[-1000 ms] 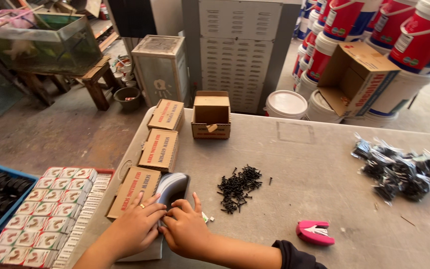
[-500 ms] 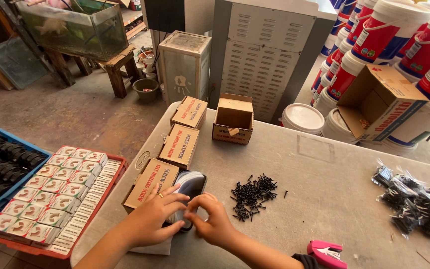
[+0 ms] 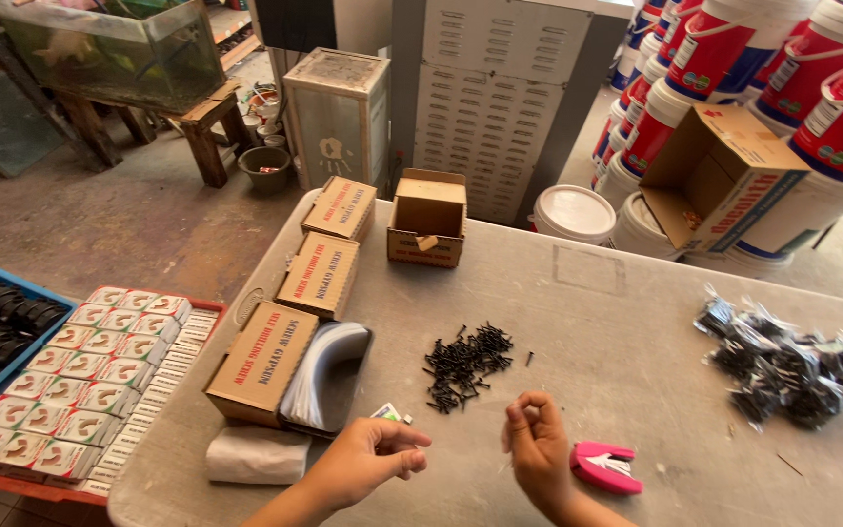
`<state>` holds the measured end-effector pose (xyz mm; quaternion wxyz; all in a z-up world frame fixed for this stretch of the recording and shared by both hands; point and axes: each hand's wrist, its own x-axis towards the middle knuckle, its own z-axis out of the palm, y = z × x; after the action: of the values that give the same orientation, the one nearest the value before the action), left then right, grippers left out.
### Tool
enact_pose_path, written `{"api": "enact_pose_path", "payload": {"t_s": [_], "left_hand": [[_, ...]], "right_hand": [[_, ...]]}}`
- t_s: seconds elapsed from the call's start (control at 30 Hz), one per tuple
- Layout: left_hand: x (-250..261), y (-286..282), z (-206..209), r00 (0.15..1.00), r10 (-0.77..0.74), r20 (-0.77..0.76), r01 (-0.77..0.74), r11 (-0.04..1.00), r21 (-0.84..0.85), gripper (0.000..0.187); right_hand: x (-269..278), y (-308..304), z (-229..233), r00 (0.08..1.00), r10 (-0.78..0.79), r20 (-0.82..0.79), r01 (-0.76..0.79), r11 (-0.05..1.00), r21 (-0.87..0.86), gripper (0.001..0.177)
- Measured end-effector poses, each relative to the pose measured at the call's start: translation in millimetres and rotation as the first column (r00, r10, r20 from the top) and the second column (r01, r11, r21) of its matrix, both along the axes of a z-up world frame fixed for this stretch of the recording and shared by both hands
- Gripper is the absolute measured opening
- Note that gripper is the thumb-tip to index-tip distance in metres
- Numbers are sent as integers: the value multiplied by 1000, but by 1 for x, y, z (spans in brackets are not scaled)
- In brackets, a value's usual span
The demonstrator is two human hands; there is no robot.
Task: The person uses a pink stapler to seal a small plastic bag containing black screws. They then place the sealed bag on a pile of similar packages and begin filling a new bag with screws from a pile on the table.
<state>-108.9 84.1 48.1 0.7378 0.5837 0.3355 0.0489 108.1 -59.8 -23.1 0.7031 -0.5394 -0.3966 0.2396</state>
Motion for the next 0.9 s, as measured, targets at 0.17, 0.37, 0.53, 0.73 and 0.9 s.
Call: {"api": "enact_pose_path", "payload": {"t_s": [0.17, 0.37, 0.53, 0.73, 0.9], "left_hand": [[48, -18, -43, 998, 23, 51, -24, 1000, 16, 14], [88, -50, -7, 990, 89, 113, -121, 938, 325, 28], [115, -58, -38, 978, 141, 151, -165, 973, 162, 20], [123, -58, -56, 931, 281, 235, -299, 953, 44, 25], [122, -80, -40, 941, 235, 245, -280, 944, 173, 16]], "right_hand": [[50, -24, -23, 992, -126, 8, 126, 983, -131, 6], [81, -33, -13, 973, -159, 164, 189, 965, -184, 8], [105, -29, -31, 853, -309, 421, 406, 899, -163, 4], [66, -33, 19, 399, -413, 818, 635, 769, 79, 28], [21, -36, 14, 851, -108, 515, 203, 970, -132, 31]]}}
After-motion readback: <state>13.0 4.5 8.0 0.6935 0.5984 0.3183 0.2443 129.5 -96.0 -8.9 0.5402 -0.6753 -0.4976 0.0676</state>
